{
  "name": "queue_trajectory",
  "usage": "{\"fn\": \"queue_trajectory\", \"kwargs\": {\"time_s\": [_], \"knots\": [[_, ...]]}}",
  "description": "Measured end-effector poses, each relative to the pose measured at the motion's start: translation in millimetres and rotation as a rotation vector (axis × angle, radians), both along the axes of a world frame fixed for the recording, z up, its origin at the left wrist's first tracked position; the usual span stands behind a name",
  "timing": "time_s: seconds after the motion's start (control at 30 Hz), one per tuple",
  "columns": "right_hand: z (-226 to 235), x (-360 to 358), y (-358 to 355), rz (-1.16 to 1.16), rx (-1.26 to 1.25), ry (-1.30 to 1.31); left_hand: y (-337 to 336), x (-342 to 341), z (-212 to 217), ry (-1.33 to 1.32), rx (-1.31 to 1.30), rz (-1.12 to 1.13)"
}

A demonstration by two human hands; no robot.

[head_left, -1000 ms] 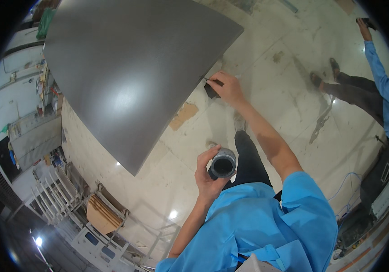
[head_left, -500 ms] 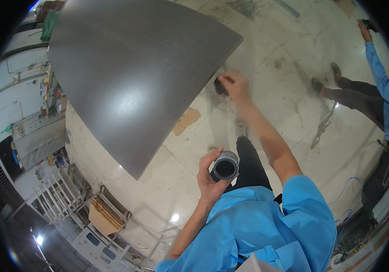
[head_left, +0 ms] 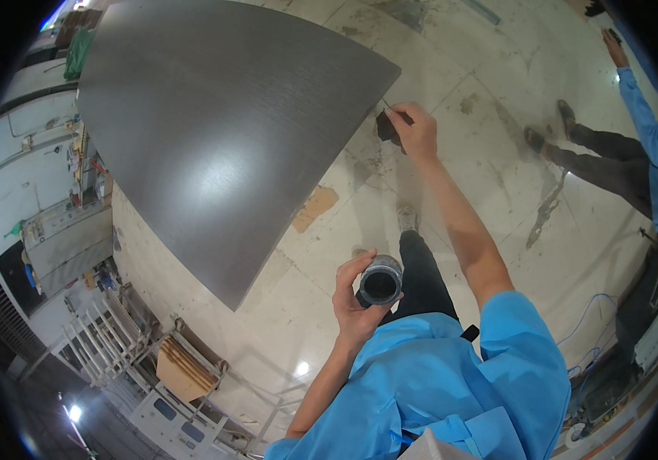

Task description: The person wipes a large gray panel with a cloth while holding a small container. They repeatedly dip the cloth into the container and wipe different sections of the panel's surface.

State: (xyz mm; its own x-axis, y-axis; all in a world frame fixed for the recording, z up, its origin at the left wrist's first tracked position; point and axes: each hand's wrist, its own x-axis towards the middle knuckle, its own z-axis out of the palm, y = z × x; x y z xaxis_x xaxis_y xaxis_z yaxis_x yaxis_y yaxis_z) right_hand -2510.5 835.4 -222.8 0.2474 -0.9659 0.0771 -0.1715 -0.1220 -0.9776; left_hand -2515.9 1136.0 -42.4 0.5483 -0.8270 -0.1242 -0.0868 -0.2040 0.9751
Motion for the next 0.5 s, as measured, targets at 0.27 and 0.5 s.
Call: {"fn": "queue_trajectory", "kwargs": {"time_s": [0.27, 0.5], "knots": [[-0.9, -2.3, -10.4, 0.244, -0.112, 0.038, -11.5, 4.9, 0.0, -0.012, 0.0, -0.03], [-0.1, -7.0, -32.1, 0.147, -0.132, 0.087, -21.6, 4.9, 1.2, 0.0, 0.002, 0.017]]}}
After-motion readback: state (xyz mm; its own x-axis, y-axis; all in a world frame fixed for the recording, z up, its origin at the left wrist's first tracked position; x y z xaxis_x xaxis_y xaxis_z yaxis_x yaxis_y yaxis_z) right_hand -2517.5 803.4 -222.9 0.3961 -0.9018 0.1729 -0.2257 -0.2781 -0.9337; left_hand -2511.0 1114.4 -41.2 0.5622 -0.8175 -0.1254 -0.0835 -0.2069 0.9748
